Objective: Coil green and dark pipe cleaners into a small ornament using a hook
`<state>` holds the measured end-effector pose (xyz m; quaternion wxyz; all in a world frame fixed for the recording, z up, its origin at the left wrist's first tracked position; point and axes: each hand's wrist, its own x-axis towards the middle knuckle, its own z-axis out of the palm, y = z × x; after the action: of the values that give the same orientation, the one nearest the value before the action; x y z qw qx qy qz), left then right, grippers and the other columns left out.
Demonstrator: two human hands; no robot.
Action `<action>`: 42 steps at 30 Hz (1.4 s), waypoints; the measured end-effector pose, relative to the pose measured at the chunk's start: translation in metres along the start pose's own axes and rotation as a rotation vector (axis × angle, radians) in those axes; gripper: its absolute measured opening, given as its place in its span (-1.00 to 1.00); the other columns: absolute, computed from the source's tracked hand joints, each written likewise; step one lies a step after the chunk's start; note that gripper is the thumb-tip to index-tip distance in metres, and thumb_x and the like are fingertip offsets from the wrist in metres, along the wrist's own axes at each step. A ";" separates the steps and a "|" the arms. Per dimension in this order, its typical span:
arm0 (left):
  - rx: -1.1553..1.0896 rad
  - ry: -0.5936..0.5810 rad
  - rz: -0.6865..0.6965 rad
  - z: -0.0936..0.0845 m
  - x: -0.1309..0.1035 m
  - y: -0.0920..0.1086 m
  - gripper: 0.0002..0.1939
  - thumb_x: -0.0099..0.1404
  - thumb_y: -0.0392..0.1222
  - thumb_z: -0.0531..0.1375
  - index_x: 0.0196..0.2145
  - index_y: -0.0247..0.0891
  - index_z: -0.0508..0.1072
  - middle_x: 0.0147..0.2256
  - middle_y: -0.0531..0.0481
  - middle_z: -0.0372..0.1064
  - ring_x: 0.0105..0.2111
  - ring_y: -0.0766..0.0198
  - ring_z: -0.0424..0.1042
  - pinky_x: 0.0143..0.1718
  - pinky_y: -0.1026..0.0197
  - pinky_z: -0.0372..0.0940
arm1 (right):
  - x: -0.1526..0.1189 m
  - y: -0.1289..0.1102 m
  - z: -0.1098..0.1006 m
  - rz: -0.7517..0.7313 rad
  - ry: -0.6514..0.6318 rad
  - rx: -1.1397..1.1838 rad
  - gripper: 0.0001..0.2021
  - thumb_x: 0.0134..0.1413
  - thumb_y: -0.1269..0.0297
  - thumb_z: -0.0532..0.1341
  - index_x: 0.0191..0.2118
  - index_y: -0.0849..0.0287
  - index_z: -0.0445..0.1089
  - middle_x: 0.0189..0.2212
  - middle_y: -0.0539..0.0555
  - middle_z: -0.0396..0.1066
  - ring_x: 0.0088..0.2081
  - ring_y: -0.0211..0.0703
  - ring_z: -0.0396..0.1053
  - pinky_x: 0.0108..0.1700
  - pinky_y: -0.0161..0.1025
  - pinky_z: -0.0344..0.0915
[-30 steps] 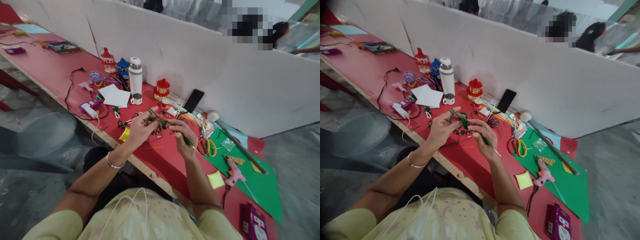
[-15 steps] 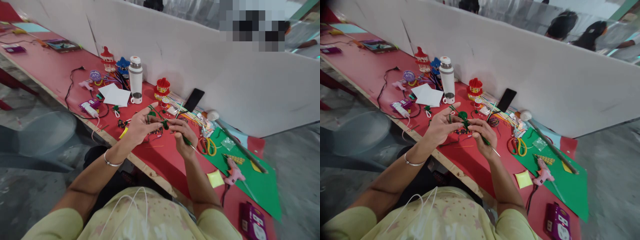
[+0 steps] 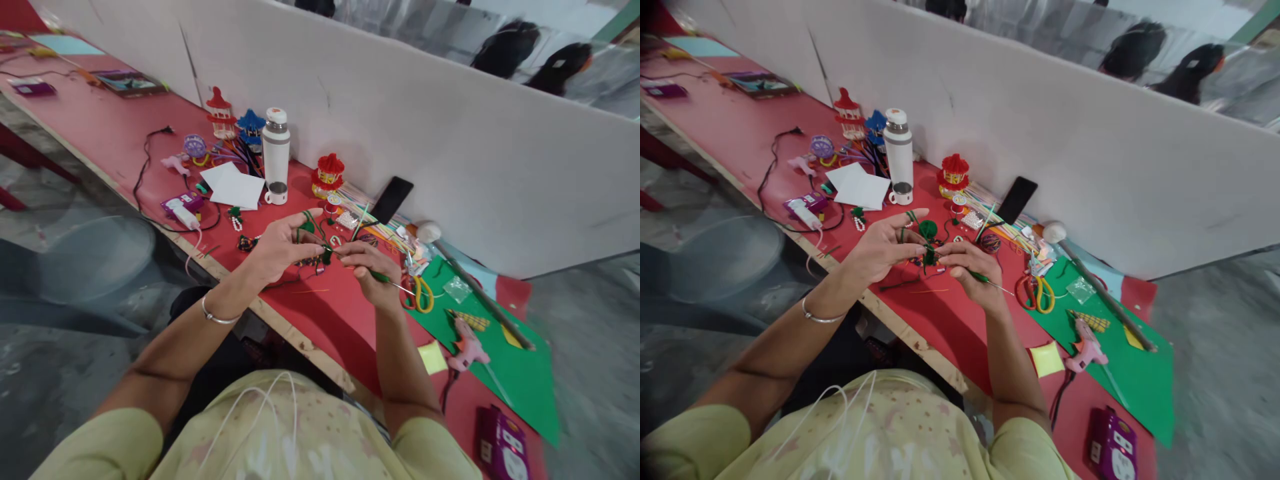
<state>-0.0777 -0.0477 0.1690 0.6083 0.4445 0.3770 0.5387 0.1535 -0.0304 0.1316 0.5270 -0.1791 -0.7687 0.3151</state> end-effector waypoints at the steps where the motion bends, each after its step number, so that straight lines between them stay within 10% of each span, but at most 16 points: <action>1: 0.018 0.007 0.020 0.000 0.000 -0.001 -0.07 -0.05 -0.30 0.55 0.31 -0.31 0.49 -0.44 0.04 0.56 -0.46 0.33 0.49 -0.43 0.32 0.32 | 0.000 -0.001 0.000 0.001 0.002 -0.002 -0.79 0.38 0.09 0.31 0.00 -0.12 0.67 -0.02 0.11 0.69 -0.01 -0.03 0.64 0.04 -0.01 0.61; 19: 0.500 0.263 0.384 0.009 -0.005 -0.016 -0.35 0.17 -0.26 0.37 0.24 -0.21 0.56 -0.29 0.00 0.62 -0.57 0.46 0.18 -0.51 0.35 0.17 | -0.002 -0.011 0.027 -0.092 0.101 -0.300 -0.79 0.38 0.16 0.31 0.05 -0.07 0.63 -0.01 0.18 0.67 0.00 0.01 0.65 0.02 0.01 0.60; 30: 0.432 0.259 0.354 0.008 -0.001 -0.022 -0.40 0.15 -0.27 0.37 0.19 -0.23 0.59 -0.35 0.04 0.56 -0.52 0.42 0.26 -0.47 0.35 0.20 | -0.005 -0.008 0.038 -0.162 0.145 -0.414 -0.81 0.34 0.16 0.35 0.01 -0.06 0.64 -0.01 0.20 0.67 -0.04 0.00 0.65 -0.05 -0.01 0.60; 42: 0.439 0.282 0.346 0.010 0.001 -0.023 -0.46 0.15 -0.25 0.38 0.13 -0.22 0.61 -0.34 0.02 0.61 -0.57 0.42 0.18 -0.51 0.31 0.13 | 0.001 0.003 0.038 0.310 0.342 0.159 -0.70 0.37 -0.03 0.30 -0.11 0.02 0.69 -0.17 0.10 0.71 -0.25 -0.10 0.62 -0.18 -0.10 0.61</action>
<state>-0.0609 -0.0490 0.1510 0.3390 0.5435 0.4838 0.5963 0.1181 -0.0388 0.1207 0.6072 -0.3036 -0.6044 0.4168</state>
